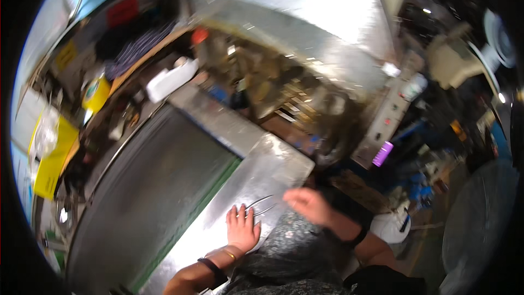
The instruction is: Assembling and pressing shoe components using industrial machinery.
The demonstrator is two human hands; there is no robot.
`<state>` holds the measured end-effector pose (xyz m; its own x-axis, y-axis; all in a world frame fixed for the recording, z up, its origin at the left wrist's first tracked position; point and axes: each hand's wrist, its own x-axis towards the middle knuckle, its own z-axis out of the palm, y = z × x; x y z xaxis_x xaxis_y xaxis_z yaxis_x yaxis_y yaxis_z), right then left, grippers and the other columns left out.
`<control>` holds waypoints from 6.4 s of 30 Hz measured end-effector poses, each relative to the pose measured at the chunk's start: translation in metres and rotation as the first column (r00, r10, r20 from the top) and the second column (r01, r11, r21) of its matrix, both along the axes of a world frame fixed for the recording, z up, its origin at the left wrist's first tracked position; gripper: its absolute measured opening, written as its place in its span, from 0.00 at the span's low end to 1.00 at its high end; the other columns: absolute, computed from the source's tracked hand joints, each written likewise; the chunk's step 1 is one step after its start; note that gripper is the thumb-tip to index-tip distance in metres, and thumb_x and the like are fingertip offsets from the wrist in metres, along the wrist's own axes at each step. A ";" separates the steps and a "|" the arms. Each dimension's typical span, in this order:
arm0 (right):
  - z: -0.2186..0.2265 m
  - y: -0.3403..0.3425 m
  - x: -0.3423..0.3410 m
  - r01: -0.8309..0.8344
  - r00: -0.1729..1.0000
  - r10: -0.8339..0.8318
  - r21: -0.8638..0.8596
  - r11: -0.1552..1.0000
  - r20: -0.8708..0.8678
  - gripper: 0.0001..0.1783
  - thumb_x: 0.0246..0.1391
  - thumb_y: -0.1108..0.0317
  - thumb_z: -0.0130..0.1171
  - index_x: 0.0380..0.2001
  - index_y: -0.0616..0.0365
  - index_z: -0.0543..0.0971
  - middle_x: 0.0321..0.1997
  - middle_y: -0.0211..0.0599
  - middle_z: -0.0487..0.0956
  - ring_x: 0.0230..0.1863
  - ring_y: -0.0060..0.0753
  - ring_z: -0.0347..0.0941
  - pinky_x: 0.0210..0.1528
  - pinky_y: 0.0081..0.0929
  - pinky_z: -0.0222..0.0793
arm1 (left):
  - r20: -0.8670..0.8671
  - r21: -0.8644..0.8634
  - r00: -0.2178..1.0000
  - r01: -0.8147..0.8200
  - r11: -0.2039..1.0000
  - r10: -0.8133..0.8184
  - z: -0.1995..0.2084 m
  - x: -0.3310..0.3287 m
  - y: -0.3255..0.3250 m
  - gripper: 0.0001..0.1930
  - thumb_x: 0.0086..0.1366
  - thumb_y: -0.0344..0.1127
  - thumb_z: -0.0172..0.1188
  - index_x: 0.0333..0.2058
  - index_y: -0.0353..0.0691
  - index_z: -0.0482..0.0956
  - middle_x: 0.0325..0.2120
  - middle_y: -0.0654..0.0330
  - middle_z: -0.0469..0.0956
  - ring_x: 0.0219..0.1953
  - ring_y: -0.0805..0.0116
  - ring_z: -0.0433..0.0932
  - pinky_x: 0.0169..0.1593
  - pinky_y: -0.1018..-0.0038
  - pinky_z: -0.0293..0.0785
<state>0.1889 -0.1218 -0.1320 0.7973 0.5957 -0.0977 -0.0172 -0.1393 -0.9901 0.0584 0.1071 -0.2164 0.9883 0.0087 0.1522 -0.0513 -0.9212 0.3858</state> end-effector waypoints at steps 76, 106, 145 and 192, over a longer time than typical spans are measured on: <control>-0.017 -0.012 -0.169 -0.053 0.522 0.142 -0.134 0.990 0.841 0.12 0.57 0.58 0.62 0.39 0.53 0.84 0.48 0.31 0.83 0.57 0.33 0.74 0.66 0.41 0.62 | 0.214 0.104 0.976 -0.071 0.992 0.047 -0.012 -0.014 -0.013 0.23 0.61 0.47 0.57 0.50 0.38 0.77 0.55 0.44 0.73 0.61 0.42 0.66 0.65 0.47 0.53; -0.004 0.016 -0.170 -0.068 0.424 0.430 -0.445 0.893 0.797 0.11 0.49 0.66 0.63 0.37 0.53 0.83 0.46 0.35 0.83 0.54 0.43 0.75 0.65 0.51 0.55 | 0.181 -0.149 0.840 -0.490 0.859 0.511 0.032 -0.250 0.132 0.25 0.56 0.31 0.63 0.54 0.36 0.73 0.61 0.41 0.64 0.68 0.33 0.54 0.70 0.48 0.51; 0.090 -0.078 -0.170 0.240 0.821 -0.200 -0.005 0.971 0.534 0.27 0.56 0.58 0.68 0.53 0.61 0.74 0.41 0.52 0.82 0.43 0.46 0.82 0.44 0.34 0.77 | 0.428 -0.657 0.903 0.289 0.697 0.028 0.167 -0.067 -0.117 0.22 0.66 0.36 0.59 0.57 0.36 0.71 0.58 0.49 0.70 0.61 0.53 0.67 0.65 0.64 0.61; 0.082 -0.079 -0.182 0.018 0.987 -0.078 -0.388 0.922 -0.138 0.29 0.70 0.57 0.46 0.65 0.66 0.62 0.45 0.45 0.81 0.50 0.42 0.77 0.53 0.37 0.71 | -0.125 -0.937 0.956 -0.025 0.349 -0.267 0.137 -0.029 -0.084 0.29 0.62 0.31 0.68 0.58 0.32 0.65 0.44 0.59 0.76 0.44 0.73 0.74 0.48 0.76 0.74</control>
